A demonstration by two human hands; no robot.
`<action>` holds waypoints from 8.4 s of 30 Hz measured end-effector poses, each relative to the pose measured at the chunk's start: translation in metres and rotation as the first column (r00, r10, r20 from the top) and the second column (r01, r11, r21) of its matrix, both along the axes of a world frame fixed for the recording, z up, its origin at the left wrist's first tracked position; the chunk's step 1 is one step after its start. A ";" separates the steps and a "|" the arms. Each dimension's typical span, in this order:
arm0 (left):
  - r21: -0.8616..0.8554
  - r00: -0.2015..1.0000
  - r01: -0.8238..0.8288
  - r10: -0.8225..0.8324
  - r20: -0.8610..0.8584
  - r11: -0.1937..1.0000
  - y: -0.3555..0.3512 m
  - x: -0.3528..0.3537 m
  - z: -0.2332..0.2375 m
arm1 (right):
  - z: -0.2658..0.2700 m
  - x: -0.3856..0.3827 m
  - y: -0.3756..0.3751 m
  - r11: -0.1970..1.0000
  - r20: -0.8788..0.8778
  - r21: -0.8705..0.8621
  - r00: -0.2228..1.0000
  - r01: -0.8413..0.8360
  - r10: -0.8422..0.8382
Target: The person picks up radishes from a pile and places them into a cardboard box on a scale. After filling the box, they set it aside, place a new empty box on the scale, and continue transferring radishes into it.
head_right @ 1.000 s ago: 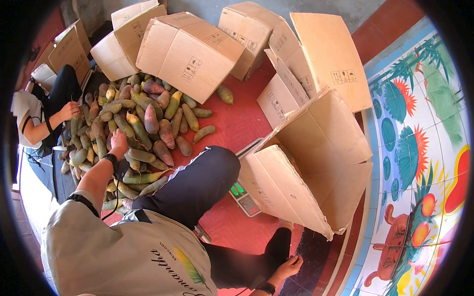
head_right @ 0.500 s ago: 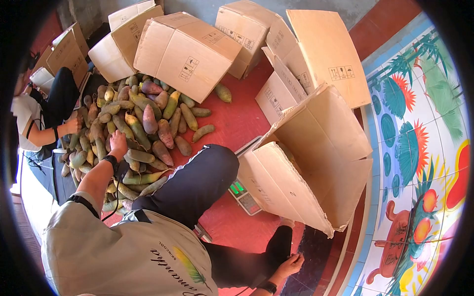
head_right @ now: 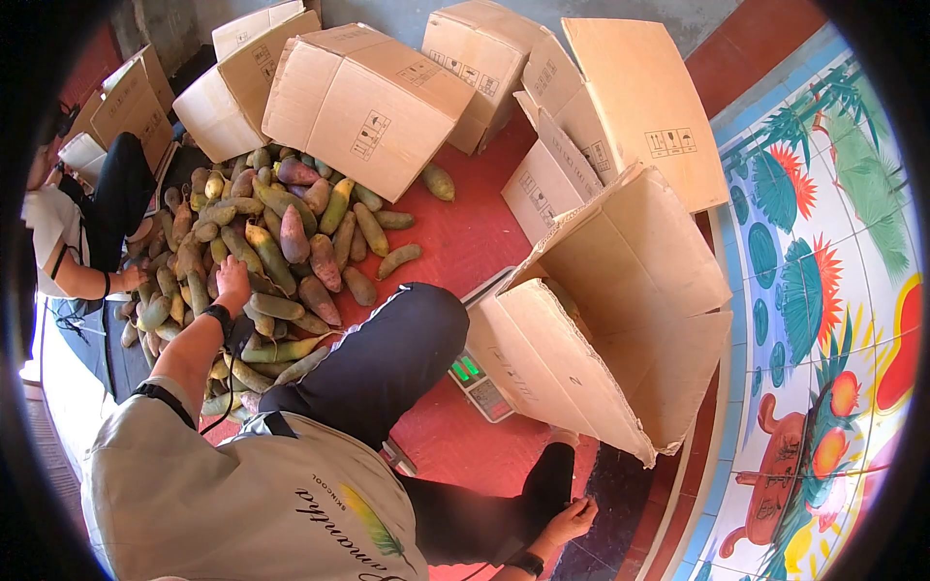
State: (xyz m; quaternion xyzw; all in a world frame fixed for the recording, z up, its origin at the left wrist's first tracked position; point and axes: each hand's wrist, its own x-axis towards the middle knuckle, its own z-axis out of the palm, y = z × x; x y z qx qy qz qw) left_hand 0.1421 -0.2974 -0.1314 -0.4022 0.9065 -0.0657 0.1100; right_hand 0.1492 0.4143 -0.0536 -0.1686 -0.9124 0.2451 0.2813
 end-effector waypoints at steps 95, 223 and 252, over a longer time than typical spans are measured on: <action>0.115 0.827 0.522 -0.534 0.178 0.845 -0.045 -0.099 -0.048 | -0.001 -0.003 -0.009 0.990 -0.026 0.089 0.994 0.112 -0.111; 0.091 0.074 0.969 0.080 -0.994 0.228 0.241 -0.147 0.276 | -0.001 0.008 -0.004 0.998 -0.015 0.048 0.999 0.030 -0.030; -0.024 0.480 0.720 -0.524 -0.704 0.693 0.070 -0.082 0.096 | 0.000 0.009 -0.001 1.000 0.049 -0.021 0.999 -0.007 0.008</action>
